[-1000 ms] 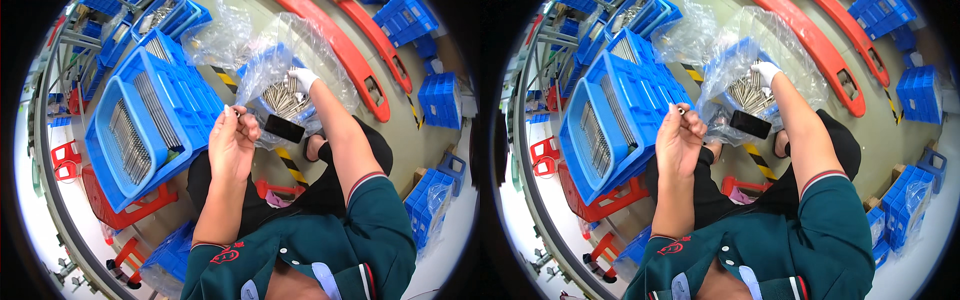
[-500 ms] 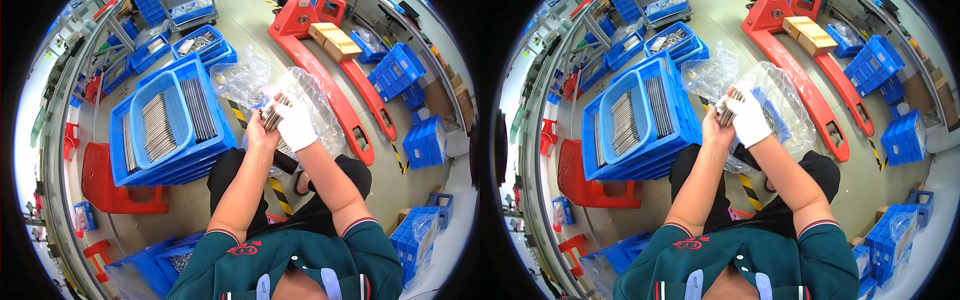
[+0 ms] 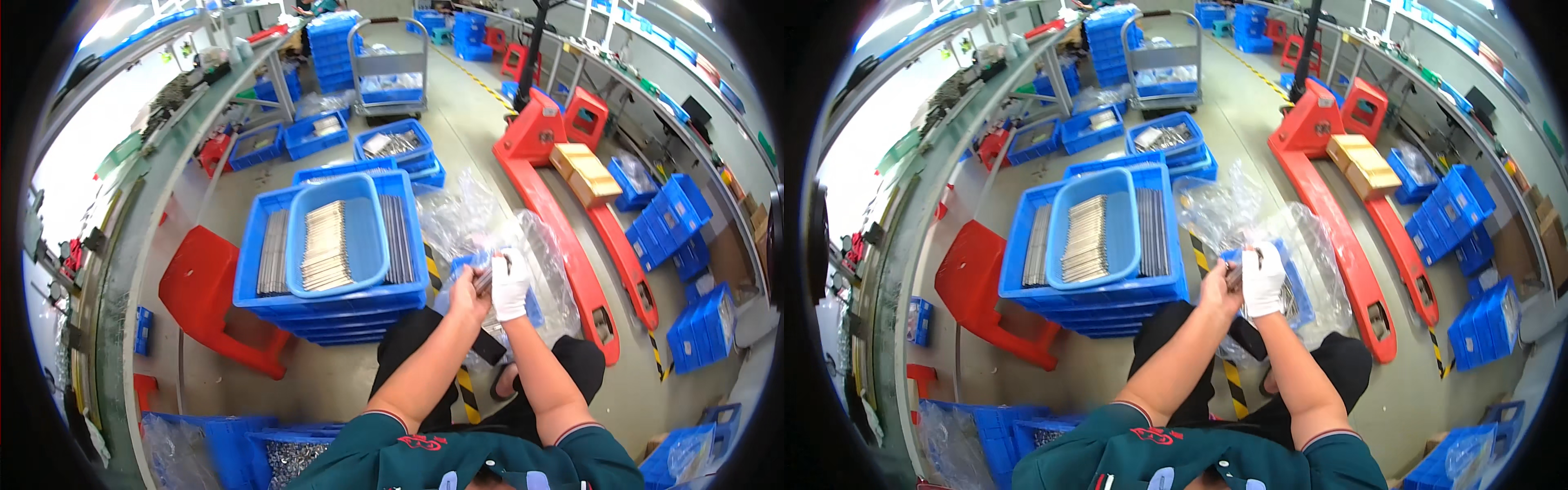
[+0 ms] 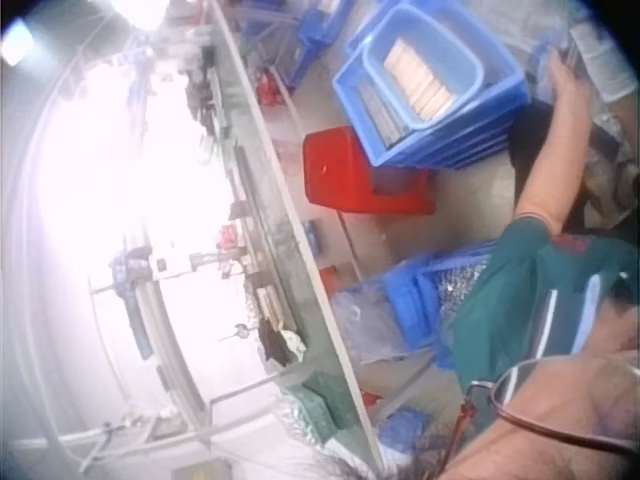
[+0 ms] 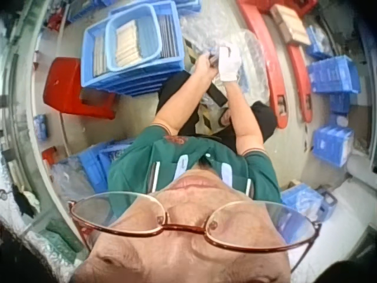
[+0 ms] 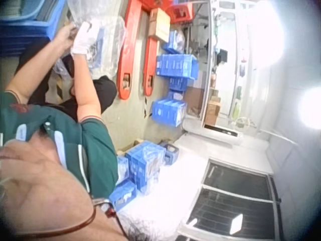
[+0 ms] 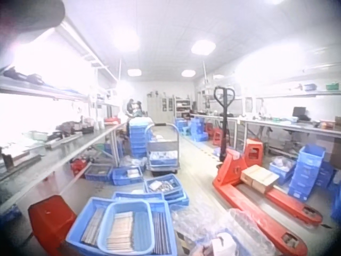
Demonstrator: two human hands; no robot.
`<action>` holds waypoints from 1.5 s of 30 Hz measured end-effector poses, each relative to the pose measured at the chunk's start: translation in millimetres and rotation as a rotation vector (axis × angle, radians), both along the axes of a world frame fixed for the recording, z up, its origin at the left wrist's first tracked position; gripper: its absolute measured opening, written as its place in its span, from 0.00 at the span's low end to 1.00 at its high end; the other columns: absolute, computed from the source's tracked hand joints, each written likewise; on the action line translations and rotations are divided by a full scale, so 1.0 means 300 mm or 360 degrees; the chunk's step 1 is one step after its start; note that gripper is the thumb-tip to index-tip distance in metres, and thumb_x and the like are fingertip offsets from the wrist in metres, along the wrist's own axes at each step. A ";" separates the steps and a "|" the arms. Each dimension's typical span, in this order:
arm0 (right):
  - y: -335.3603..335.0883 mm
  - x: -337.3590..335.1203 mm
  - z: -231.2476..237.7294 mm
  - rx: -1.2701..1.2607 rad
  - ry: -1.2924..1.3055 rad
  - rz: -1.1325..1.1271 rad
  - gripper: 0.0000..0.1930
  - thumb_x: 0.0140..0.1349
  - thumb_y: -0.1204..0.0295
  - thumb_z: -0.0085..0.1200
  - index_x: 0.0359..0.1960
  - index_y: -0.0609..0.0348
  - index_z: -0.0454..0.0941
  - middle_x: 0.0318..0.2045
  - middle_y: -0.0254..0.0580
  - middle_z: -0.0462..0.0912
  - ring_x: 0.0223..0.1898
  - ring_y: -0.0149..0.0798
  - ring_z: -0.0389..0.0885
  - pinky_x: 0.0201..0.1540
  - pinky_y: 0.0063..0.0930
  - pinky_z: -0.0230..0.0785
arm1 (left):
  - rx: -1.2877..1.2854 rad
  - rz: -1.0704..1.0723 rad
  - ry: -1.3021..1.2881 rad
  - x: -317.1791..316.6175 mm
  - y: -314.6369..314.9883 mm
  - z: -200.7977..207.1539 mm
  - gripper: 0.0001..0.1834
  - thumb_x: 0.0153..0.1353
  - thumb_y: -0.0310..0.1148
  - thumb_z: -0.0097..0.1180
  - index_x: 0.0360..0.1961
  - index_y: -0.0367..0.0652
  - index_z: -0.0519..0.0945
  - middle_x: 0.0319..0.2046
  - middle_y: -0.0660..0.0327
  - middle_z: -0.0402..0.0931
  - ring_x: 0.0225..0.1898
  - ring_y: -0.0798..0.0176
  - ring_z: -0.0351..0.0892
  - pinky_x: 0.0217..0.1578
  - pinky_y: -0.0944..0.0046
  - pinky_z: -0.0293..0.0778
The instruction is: The person sits on a low stool and repeatedly picks up small metal rods from a plastic bag, inspects them, and places them into a blue plastic bin. The person handles the rods one at a time or in small groups, transferring them from the bag to the bin.
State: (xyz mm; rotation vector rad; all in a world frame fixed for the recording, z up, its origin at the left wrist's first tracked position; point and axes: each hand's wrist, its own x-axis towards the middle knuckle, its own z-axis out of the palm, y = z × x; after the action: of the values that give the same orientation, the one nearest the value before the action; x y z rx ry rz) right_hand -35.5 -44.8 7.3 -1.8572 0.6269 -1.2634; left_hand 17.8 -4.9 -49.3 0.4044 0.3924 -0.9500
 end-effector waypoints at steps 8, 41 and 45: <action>-0.053 -0.010 -0.101 0.0013 0.0052 -0.0249 0.04 0.58 0.74 0.52 0.32 0.62 0.74 0.21 0.43 0.76 0.22 0.36 0.74 0.27 0.30 0.67 | 0.0444 -0.0408 -0.0470 -0.040 0.024 0.023 0.19 0.68 0.45 0.40 0.25 0.42 0.69 0.21 0.59 0.71 0.26 0.57 0.74 0.26 0.55 0.71; -0.102 -0.253 0.034 0.2317 0.0687 0.1708 0.07 0.64 0.66 0.49 0.36 0.55 0.68 0.20 0.31 0.69 0.14 0.20 0.58 0.13 0.13 0.45 | 0.1404 -0.0299 -0.2694 0.019 0.080 0.164 0.15 0.64 0.40 0.49 0.36 0.36 0.73 0.25 0.49 0.74 0.28 0.52 0.75 0.31 0.59 0.68; -0.141 -0.264 0.056 0.1779 0.0617 0.1365 0.10 0.64 0.64 0.50 0.35 0.58 0.71 0.17 0.29 0.69 0.11 0.19 0.58 0.11 0.14 0.45 | 0.1010 0.0227 -0.2024 0.050 0.079 0.188 0.15 0.68 0.40 0.43 0.28 0.41 0.71 0.20 0.62 0.72 0.20 0.71 0.66 0.21 0.71 0.61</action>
State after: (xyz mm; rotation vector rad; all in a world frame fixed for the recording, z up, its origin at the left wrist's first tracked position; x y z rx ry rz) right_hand -114.6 -87.0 24.0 -1.1272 0.4716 0.0831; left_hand 32.9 18.9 7.2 1.4202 -0.4675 -0.2627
